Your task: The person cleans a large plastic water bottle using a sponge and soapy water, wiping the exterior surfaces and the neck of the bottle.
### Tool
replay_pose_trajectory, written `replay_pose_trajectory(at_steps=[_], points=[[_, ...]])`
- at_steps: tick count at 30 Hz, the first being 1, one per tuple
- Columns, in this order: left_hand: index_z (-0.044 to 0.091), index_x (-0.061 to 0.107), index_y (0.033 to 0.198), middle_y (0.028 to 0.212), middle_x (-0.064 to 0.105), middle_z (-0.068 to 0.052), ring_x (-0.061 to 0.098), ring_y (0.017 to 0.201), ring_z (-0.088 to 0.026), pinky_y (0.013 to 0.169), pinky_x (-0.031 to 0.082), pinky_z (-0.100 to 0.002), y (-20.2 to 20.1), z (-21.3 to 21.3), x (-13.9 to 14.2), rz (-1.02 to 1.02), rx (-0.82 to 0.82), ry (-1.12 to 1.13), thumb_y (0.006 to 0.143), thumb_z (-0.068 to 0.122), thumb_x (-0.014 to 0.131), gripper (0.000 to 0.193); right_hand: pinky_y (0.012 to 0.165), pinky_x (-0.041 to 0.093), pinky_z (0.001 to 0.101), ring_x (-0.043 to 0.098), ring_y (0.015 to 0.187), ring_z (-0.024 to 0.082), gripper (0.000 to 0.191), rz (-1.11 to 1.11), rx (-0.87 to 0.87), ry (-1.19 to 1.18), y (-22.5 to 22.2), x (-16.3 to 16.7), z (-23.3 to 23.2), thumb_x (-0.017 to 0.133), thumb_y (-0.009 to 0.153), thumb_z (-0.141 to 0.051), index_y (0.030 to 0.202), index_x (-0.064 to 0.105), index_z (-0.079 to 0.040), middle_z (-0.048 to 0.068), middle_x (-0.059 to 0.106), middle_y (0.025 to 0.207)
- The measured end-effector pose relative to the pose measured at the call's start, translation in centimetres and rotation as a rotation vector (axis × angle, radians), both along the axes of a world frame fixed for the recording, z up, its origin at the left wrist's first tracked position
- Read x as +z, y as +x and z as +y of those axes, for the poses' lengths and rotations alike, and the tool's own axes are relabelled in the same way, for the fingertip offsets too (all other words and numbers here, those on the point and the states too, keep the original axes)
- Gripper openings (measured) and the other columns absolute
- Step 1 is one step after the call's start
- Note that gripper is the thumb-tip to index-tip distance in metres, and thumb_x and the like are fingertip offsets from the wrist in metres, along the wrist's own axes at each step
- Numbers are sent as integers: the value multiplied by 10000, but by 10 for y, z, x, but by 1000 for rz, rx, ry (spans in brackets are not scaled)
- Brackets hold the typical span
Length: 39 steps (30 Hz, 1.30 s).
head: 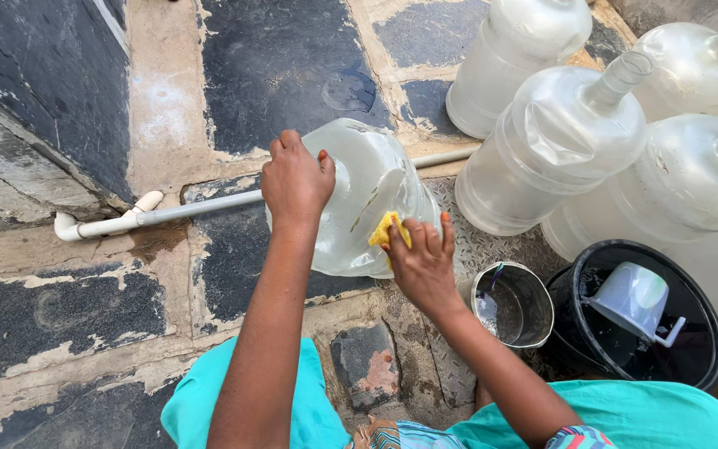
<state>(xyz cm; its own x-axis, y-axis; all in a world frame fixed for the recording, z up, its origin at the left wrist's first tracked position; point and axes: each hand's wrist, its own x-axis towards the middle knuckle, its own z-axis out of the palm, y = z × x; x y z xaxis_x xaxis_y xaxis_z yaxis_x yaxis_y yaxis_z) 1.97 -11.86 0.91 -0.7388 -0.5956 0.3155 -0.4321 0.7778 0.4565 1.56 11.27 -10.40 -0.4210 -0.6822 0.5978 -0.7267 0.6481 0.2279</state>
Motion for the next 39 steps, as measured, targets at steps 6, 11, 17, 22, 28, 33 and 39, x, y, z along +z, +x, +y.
replay_pose_trajectory(at_steps=[6, 11, 17, 22, 28, 33, 39], points=[[-8, 580, 1052, 985, 655, -226, 731, 754, -366, 633, 600, -426, 0, 0, 2, 43, -2, -51, 888, 314, 661, 370, 1109, 331, 456, 619, 932, 183, 264, -139, 180, -94, 63, -7, -35, 606, 930, -118, 1178, 694, -103, 37, 658, 971], [-13, 579, 1040, 977, 657, -230, 730, 756, -364, 621, 601, -424, -1, 0, -2, 28, -25, -57, 891, 321, 659, 374, 889, 395, 399, 585, 787, 162, 180, -158, 176, -154, 62, 11, -50, 635, 928, -128, 1091, 705, -161, 15, 676, 889], [-16, 582, 1056, 988, 657, -230, 726, 768, -370, 650, 595, -438, -3, -4, 0, 27, -32, -38, 866, 324, 672, 400, 631, 440, 341, 565, 696, 171, 147, -354, -15, -316, -8, 44, -25, 627, 995, -190, 986, 655, -46, 77, 659, 824], [-17, 581, 1069, 1001, 651, -221, 726, 783, -357, 635, 601, -421, -3, 3, 2, -19, -36, 1, 877, 322, 666, 399, 694, 520, 363, 604, 796, 213, 152, -263, 34, -525, -22, 47, -35, 555, 1025, -144, 1037, 622, -9, 120, 647, 915], [-1, 581, 1055, 981, 651, -220, 728, 760, -337, 611, 600, -410, -4, -5, 0, -36, -9, -10, 888, 323, 667, 375, 776, 503, 342, 599, 904, 184, 94, -209, 285, -215, 37, -15, -49, 617, 999, -143, 1064, 652, -84, 90, 641, 1043], [30, 585, 1023, 973, 650, -187, 722, 762, -337, 629, 590, -433, -2, -4, -6, -38, -18, 10, 872, 322, 664, 339, 967, 430, 360, 506, 1074, 202, 178, -31, 320, -295, 31, -70, -16, 627, 968, -140, 1135, 620, -80, 60, 565, 1120], [25, 581, 1028, 984, 648, -177, 704, 800, -349, 696, 565, -453, 0, -6, -5, -9, -36, -10, 867, 349, 679, 375, 917, 441, 367, 502, 991, 240, 172, -226, 267, -643, -10, -68, -15, 513, 929, -60, 1097, 515, -23, 110, 528, 1012]])
